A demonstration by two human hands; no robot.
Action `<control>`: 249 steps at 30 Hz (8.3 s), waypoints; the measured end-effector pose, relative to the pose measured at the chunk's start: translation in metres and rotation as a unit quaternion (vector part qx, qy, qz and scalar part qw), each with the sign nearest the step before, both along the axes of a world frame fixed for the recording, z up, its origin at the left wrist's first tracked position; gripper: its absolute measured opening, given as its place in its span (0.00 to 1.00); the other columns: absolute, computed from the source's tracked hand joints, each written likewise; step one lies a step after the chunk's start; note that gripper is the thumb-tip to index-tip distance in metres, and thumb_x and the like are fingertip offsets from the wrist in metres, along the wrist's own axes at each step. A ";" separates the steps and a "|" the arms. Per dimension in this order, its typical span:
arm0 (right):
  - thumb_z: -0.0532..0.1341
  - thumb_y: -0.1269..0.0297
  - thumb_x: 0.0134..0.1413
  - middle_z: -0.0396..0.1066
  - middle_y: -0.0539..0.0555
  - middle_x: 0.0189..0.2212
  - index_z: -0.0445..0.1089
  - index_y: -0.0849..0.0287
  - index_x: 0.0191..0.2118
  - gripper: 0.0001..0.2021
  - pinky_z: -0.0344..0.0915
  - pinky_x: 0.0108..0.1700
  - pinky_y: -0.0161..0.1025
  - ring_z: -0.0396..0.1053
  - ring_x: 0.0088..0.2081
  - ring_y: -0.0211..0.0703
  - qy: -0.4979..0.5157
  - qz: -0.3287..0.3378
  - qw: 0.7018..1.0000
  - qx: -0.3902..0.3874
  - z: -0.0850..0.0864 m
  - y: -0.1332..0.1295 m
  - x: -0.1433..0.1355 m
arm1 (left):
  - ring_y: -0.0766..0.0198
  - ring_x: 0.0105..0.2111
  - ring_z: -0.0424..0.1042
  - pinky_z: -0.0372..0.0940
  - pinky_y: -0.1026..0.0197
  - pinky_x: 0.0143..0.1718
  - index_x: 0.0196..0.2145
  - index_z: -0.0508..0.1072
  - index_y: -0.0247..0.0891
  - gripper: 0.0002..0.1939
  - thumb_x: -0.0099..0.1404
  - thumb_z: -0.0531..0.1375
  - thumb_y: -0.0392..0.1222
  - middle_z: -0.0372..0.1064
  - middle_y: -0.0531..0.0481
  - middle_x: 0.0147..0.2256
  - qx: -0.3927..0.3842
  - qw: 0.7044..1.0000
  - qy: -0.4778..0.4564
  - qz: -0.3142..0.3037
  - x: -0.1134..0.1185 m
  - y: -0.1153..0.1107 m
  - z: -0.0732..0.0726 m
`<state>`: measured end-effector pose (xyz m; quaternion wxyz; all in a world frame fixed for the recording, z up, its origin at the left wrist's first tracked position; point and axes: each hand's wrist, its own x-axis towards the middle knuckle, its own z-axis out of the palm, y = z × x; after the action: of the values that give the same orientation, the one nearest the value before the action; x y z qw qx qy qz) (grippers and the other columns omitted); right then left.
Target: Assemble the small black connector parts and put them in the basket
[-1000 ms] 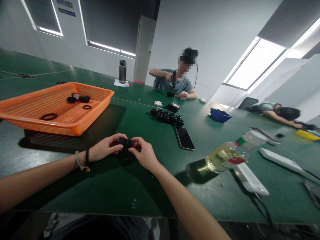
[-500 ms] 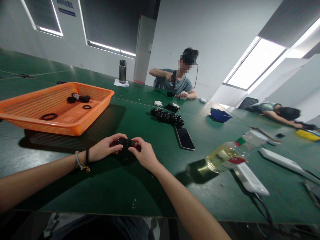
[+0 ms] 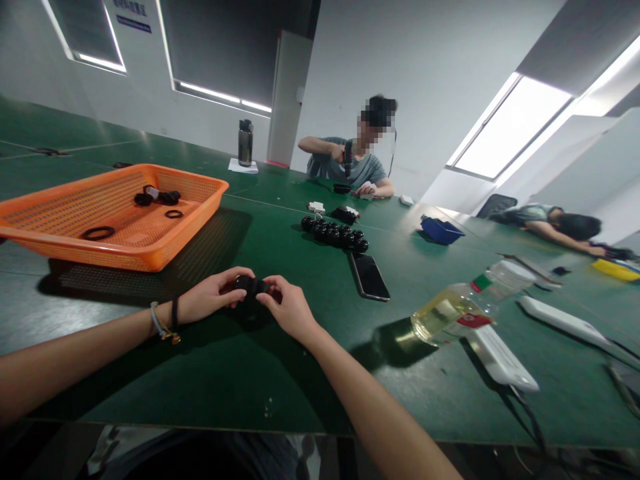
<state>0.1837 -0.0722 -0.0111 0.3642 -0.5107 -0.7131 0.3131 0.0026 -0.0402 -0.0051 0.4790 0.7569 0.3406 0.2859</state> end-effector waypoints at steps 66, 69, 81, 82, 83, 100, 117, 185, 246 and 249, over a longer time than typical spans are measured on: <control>0.57 0.66 0.46 0.64 0.46 0.24 0.58 0.59 0.39 0.12 0.59 0.31 0.34 0.64 0.27 0.36 0.002 0.033 0.999 0.002 0.004 -0.005 -0.003 | 0.69 0.23 0.61 0.59 0.67 0.24 0.42 0.61 0.37 0.16 0.56 0.52 0.44 0.59 0.55 0.26 0.034 0.999 0.037 -0.005 -0.001 -0.002 0.001; 0.57 0.66 0.46 0.64 0.46 0.24 0.58 0.59 0.39 0.12 0.59 0.31 0.34 0.64 0.26 0.36 0.000 0.032 0.999 0.003 0.003 -0.005 -0.002 | 0.69 0.23 0.61 0.59 0.67 0.25 0.42 0.61 0.37 0.16 0.56 0.53 0.43 0.59 0.55 0.27 0.032 0.999 0.030 -0.006 -0.001 -0.002 0.001; 0.56 0.65 0.47 0.64 0.46 0.23 0.59 0.59 0.39 0.11 0.58 0.30 0.34 0.63 0.26 0.35 -0.014 0.034 0.999 0.009 0.004 -0.005 -0.002 | 0.69 0.23 0.62 0.60 0.66 0.25 0.43 0.61 0.37 0.16 0.56 0.52 0.44 0.59 0.56 0.26 0.038 0.999 0.038 -0.004 -0.001 -0.001 0.001; 0.56 0.65 0.47 0.64 0.46 0.23 0.59 0.59 0.39 0.11 0.58 0.30 0.34 0.63 0.26 0.35 -0.013 0.035 0.999 0.008 0.004 -0.005 -0.002 | 0.68 0.23 0.62 0.60 0.66 0.25 0.43 0.61 0.37 0.16 0.56 0.52 0.44 0.60 0.55 0.26 0.038 0.999 0.038 -0.005 -0.001 -0.001 0.001; 0.56 0.65 0.47 0.64 0.46 0.23 0.59 0.59 0.39 0.11 0.58 0.30 0.34 0.64 0.26 0.35 -0.012 0.036 0.999 0.008 0.004 -0.005 -0.002 | 0.68 0.23 0.62 0.60 0.66 0.25 0.42 0.61 0.37 0.16 0.56 0.52 0.44 0.60 0.55 0.26 0.039 0.999 0.037 -0.005 -0.001 -0.001 0.001; 0.56 0.66 0.48 0.65 0.46 0.23 0.59 0.59 0.39 0.11 0.58 0.31 0.34 0.64 0.26 0.36 -0.019 0.031 0.999 0.004 0.006 -0.005 -0.003 | 0.69 0.23 0.62 0.60 0.66 0.25 0.42 0.61 0.37 0.16 0.56 0.52 0.43 0.59 0.56 0.27 0.038 0.999 0.037 -0.004 -0.001 -0.001 0.002; 0.56 0.66 0.48 0.65 0.46 0.23 0.59 0.59 0.39 0.11 0.58 0.30 0.34 0.64 0.26 0.36 -0.029 0.029 0.999 0.001 0.007 -0.006 -0.003 | 0.69 0.23 0.62 0.60 0.66 0.24 0.42 0.61 0.37 0.16 0.56 0.52 0.44 0.59 0.56 0.26 0.042 0.998 0.045 -0.005 -0.001 -0.001 0.003; 0.55 0.64 0.50 0.65 0.46 0.23 0.58 0.58 0.40 0.10 0.57 0.29 0.34 0.63 0.25 0.36 -0.057 0.045 0.997 0.012 0.007 -0.006 -0.002 | 0.68 0.23 0.62 0.60 0.66 0.25 0.42 0.61 0.36 0.16 0.56 0.51 0.44 0.60 0.56 0.25 0.051 0.997 0.061 0.004 0.001 -0.004 0.006; 0.55 0.64 0.49 0.65 0.47 0.25 0.58 0.58 0.40 0.11 0.58 0.31 0.35 0.64 0.26 0.37 -0.055 0.046 0.997 0.004 0.005 -0.005 -0.002 | 0.68 0.24 0.62 0.59 0.66 0.25 0.43 0.61 0.36 0.17 0.56 0.51 0.44 0.60 0.55 0.27 0.059 0.996 0.070 0.005 0.001 -0.004 0.006; 0.55 0.64 0.49 0.66 0.47 0.25 0.58 0.58 0.40 0.10 0.58 0.31 0.35 0.64 0.26 0.37 -0.059 0.048 0.997 0.007 0.005 -0.005 -0.002 | 0.68 0.24 0.62 0.59 0.66 0.25 0.43 0.61 0.36 0.17 0.56 0.51 0.44 0.60 0.55 0.27 0.055 0.996 0.070 0.007 0.001 -0.005 0.008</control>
<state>0.1821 -0.0769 -0.0059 0.3097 -0.4910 -0.7591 0.2947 0.0037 -0.0452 0.0025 0.4099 0.7979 0.3619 0.2538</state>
